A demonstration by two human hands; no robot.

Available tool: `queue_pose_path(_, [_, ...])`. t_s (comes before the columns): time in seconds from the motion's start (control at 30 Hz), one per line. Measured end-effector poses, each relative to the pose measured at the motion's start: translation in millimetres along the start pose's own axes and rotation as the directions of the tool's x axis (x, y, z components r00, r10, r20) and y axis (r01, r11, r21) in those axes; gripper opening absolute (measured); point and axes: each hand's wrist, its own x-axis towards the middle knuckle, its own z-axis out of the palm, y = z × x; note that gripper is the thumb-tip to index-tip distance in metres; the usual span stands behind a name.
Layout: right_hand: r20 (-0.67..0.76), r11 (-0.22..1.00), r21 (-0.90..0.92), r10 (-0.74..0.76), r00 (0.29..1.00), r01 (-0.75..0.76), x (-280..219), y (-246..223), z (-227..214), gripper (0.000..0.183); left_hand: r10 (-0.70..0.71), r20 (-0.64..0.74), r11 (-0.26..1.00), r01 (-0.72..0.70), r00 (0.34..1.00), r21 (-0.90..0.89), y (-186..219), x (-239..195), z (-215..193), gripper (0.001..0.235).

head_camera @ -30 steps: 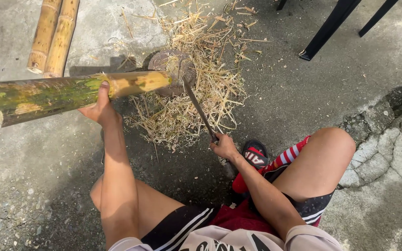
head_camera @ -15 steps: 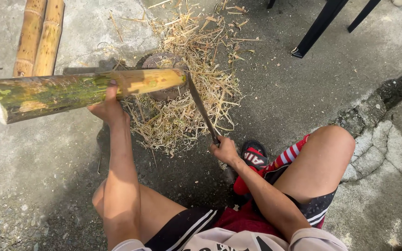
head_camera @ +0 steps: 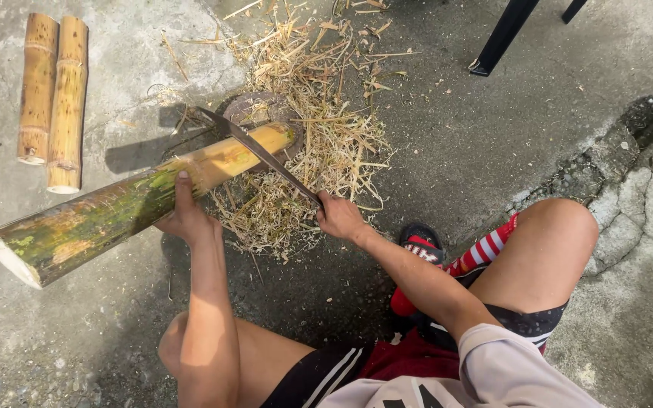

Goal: Peeling and scraping the outer layer of a bamboo pole using a machete.

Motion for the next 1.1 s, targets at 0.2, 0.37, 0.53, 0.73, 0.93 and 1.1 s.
queue_pose_path(0.2, [0.094, 0.984, 0.037, 0.171, 0.981, -0.175, 44.9, 19.1, 13.0, 0.028, 0.029, -0.017, 0.999, -0.029, 0.999, 0.02, 4.5, -9.6, 6.3, 0.078])
queue_pose_path(0.37, [0.241, 0.966, 0.016, 0.246, 0.939, -0.257, 41.7, -35.5, -48.0, 0.04, 0.045, 0.093, 0.999, -0.047, 0.995, 0.013, 7.1, -18.5, 14.9, 0.089])
queue_pose_path(0.53, [0.145, 0.981, 0.064, 0.17, 0.975, -0.181, 57.8, 7.1, -18.2, 0.032, 0.048, 0.311, 0.979, -0.107, 0.949, 0.176, 10.7, -2.0, -3.5, 0.081])
queue_pose_path(0.73, [0.131, 0.984, 0.045, 0.166, 0.977, -0.173, 53.4, 18.0, -20.0, 0.027, 0.206, 0.323, 0.967, -0.243, 0.924, 0.079, 17.1, 3.0, 26.4, 0.062])
queue_pose_path(0.93, [0.157, 0.992, -0.01, 0.127, 0.979, -0.127, 83.4, 4.4, -23.4, 0.019, 0.236, 0.343, 0.939, -0.304, 0.909, 0.161, -5.7, -6.4, 22.8, 0.056])
queue_pose_path(1.1, [0.097, 0.994, 0.008, 0.107, 0.99, -0.108, 90.4, -23.6, -37.1, 0.047, 0.249, 0.292, 0.879, -0.342, 0.923, 0.332, -16.0, -4.2, 11.0, 0.047])
